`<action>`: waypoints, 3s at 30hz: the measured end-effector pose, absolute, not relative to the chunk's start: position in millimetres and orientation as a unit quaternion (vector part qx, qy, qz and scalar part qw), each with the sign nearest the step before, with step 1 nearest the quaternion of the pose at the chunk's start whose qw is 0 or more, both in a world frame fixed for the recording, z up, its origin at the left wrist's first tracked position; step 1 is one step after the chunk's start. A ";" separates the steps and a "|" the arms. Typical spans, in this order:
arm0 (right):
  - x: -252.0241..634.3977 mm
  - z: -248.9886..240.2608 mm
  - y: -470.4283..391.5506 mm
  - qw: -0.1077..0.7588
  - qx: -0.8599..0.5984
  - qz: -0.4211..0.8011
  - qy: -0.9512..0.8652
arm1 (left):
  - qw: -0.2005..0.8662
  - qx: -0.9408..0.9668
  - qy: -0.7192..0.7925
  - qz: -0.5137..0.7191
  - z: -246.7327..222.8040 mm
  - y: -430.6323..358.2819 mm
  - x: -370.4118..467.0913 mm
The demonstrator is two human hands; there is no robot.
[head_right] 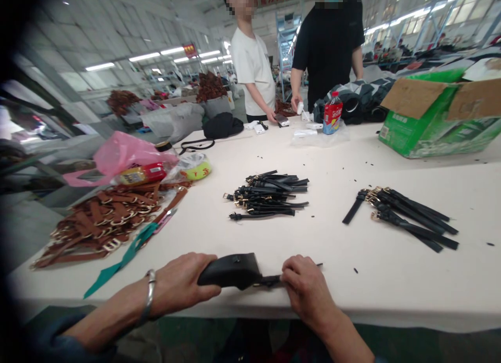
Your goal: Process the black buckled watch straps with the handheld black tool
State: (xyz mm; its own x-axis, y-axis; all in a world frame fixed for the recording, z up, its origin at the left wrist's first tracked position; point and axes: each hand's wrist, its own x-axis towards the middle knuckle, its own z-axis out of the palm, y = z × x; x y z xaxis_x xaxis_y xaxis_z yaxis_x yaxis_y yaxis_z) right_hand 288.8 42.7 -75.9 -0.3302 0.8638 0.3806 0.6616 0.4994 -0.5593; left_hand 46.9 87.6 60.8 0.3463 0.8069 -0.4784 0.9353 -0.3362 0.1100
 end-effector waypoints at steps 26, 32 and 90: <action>308.9 -74.8 50.3 0.348 -0.421 0.269 -0.793 | 0.100 0.793 0.551 -0.241 58.7 73.3 66.8; 308.8 -78.0 51.0 0.334 -0.434 0.259 -0.796 | 0.140 0.807 0.512 -0.258 62.7 60.5 86.8; 312.6 -81.9 47.4 0.350 -0.478 0.301 -0.747 | 0.168 0.814 0.527 -0.180 37.6 99.6 79.4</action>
State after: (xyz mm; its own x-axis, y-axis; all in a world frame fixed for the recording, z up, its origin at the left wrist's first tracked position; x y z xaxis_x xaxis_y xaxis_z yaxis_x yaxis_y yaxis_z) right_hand 312.6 47.4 -81.9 -0.2969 0.9255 0.2351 0.5041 0.3611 -0.7845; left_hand 79.4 99.6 37.6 0.3798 0.7972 -0.4694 0.9177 -0.3884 0.0829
